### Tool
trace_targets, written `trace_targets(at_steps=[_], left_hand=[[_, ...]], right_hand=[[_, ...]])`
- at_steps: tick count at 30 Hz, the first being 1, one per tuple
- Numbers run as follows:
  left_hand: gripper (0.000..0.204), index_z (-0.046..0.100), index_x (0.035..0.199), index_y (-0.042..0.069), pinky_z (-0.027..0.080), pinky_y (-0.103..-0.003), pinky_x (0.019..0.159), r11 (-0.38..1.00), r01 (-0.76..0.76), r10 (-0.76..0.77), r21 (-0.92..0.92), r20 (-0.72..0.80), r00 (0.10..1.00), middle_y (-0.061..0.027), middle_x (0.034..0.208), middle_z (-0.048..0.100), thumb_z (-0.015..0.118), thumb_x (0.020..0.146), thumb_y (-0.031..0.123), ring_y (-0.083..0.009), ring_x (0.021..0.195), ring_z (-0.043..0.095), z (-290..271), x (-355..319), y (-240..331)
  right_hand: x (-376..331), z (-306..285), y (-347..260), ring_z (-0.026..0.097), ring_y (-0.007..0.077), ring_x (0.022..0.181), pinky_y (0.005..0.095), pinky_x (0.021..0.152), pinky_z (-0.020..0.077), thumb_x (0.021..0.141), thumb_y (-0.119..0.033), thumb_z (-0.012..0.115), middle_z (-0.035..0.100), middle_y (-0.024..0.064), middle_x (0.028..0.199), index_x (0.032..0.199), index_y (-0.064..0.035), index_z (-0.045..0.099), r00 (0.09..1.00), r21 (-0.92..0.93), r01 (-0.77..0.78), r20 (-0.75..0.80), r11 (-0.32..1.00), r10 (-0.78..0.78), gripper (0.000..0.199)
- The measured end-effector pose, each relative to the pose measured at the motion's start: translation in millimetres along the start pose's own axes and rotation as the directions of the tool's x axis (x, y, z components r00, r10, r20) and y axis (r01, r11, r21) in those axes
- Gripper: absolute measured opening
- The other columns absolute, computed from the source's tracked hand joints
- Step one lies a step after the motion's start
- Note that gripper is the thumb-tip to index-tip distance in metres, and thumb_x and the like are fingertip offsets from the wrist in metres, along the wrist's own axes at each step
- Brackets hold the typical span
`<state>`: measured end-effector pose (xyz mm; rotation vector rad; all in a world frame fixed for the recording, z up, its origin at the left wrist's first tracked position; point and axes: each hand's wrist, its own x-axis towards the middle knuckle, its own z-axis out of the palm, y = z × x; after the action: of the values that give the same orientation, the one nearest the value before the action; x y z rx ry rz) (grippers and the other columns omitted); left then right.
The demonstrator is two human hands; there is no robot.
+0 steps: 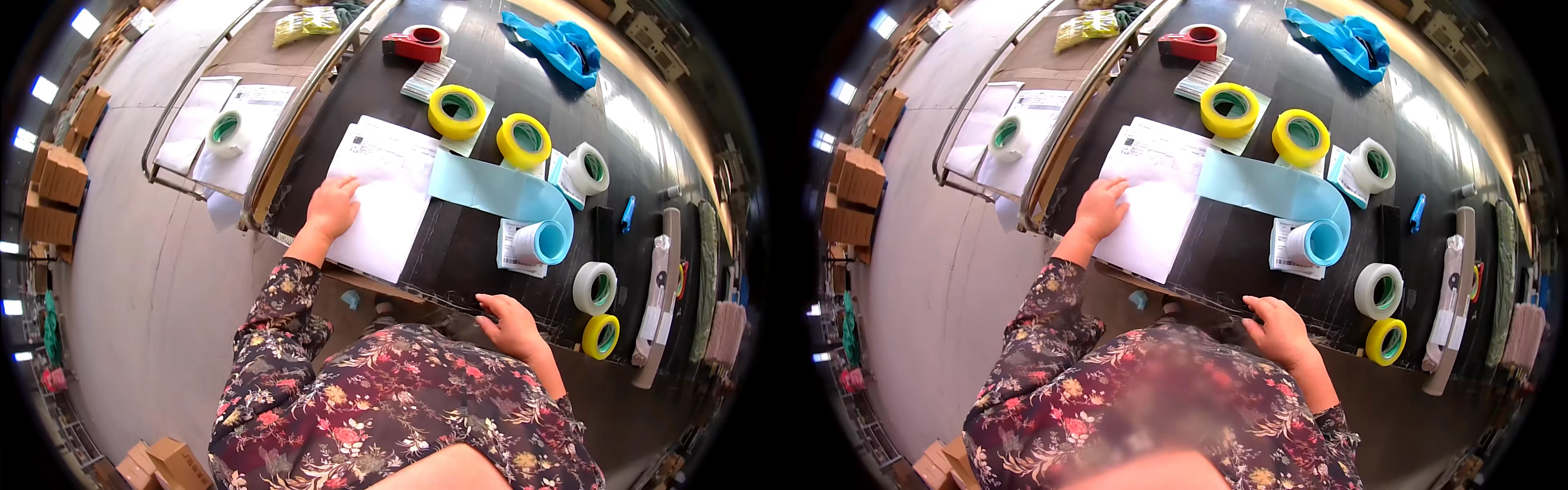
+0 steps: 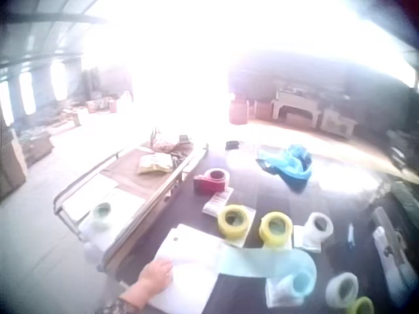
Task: The person prepares two labels, places a rolled rug into a gray plastic shipping bag, seals it, attaches a shipping label, and writes on the package with a marker.
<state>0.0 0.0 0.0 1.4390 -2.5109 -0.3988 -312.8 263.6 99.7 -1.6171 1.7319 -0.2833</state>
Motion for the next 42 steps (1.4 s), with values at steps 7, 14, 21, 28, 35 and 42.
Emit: trace_targets(at_steps=[7, 14, 21, 28, 35, 42], left_hand=[[0.039, 0.067, 0.118, 0.004, 0.045, -0.038, 0.104, 0.999, -0.013, 0.011, 0.039, 0.037, 0.999, -0.0069, 0.134, 0.060, 0.069, 0.083, 0.020, -0.0293, 0.122, 0.052, 2.0, 3.6, -4.4], [0.040, 0.065, 0.119, 0.003, 0.045, -0.039, 0.102, 0.999, -0.023, 0.021, 0.046, 0.058, 0.998, -0.0067, 0.136, 0.059, 0.068, 0.083, 0.022, -0.0280, 0.122, 0.053, 1.4, -3.2, -4.4], [0.044, 0.062, 0.121, 0.004, 0.045, -0.042, 0.102, 0.993, -0.098, 0.096, 0.059, 0.035, 0.995, -0.0102, 0.137, 0.057, 0.071, 0.081, 0.020, -0.0328, 0.121, 0.052, 0.8, -3.0, -13.9], [0.030, 0.068, 0.109, 0.000, 0.043, -0.043, 0.102, 0.986, -0.164, 0.161, 0.003, -0.220, 0.962, -0.0139, 0.123, 0.064, 0.072, 0.082, 0.013, -0.0348, 0.117, 0.055, -8.6, -3.6, 15.6], [0.026, 0.069, 0.103, 0.004, 0.049, -0.038, 0.090, 0.835, -0.287, 0.280, -0.470, -0.087, 0.956, -0.0124, 0.108, 0.065, 0.076, 0.079, 0.012, -0.0311, 0.103, 0.060, 13.0, 2.8, 132.9], [0.037, 0.068, 0.109, 0.004, 0.045, -0.041, 0.101, 0.811, -0.335, 0.352, -0.479, -0.057, 0.934, -0.0123, 0.124, 0.063, 0.079, 0.076, 0.017, -0.0323, 0.118, 0.055, 78.5, 3.4, 228.3]], right_hand=[[19.4, 25.3, -6.0, 0.063, 0.0305, 0.098, 0.0403, 0.085, 0.0516, 0.086, -0.020, 0.069, 0.067, 0.0117, 0.104, 0.122, -0.0070, 0.063, 0.995, 0.004, -0.097, -0.035, 0.995, 0.097, 0.039], [16.8, 14.4, -15.2, 0.065, 0.0277, 0.093, 0.0385, 0.080, 0.0531, 0.084, -0.013, 0.070, 0.068, 0.0103, 0.098, 0.114, -0.0066, 0.067, 0.966, 0.082, -0.071, -0.241, 0.994, 0.089, 0.032], [11.9, -55.9, 8.3, 0.060, 0.0235, 0.070, 0.0314, 0.063, 0.0483, 0.081, 0.001, 0.071, 0.063, 0.0090, 0.081, 0.089, -0.0040, 0.066, 0.509, -0.074, 0.014, -0.858, 0.997, -0.071, 0.011], [-34.2, -75.8, 50.7, 0.060, 0.0178, 0.074, 0.0285, 0.069, 0.0501, 0.084, -0.001, 0.069, 0.063, 0.0078, 0.091, 0.095, -0.0027, 0.066, 0.371, 0.044, -0.092, -0.925, 0.995, 0.075, 0.012], [-18.0, -69.2, 58.8, 0.059, 0.0305, 0.107, 0.0410, 0.093, 0.0481, 0.072, -0.017, 0.081, 0.061, 0.0108, 0.121, 0.108, -0.0097, 0.070, 0.607, -0.182, -0.047, -0.786, 0.982, -0.117, 0.038], [42.4, -49.0, 70.4, 0.038, 0.0365, 0.137, 0.0450, 0.109, 0.0390, 0.064, -0.019, 0.087, 0.041, 0.0141, 0.148, 0.098, -0.0135, 0.073, 0.689, -0.229, 0.022, -0.702, 0.973, -0.181, 0.037]])
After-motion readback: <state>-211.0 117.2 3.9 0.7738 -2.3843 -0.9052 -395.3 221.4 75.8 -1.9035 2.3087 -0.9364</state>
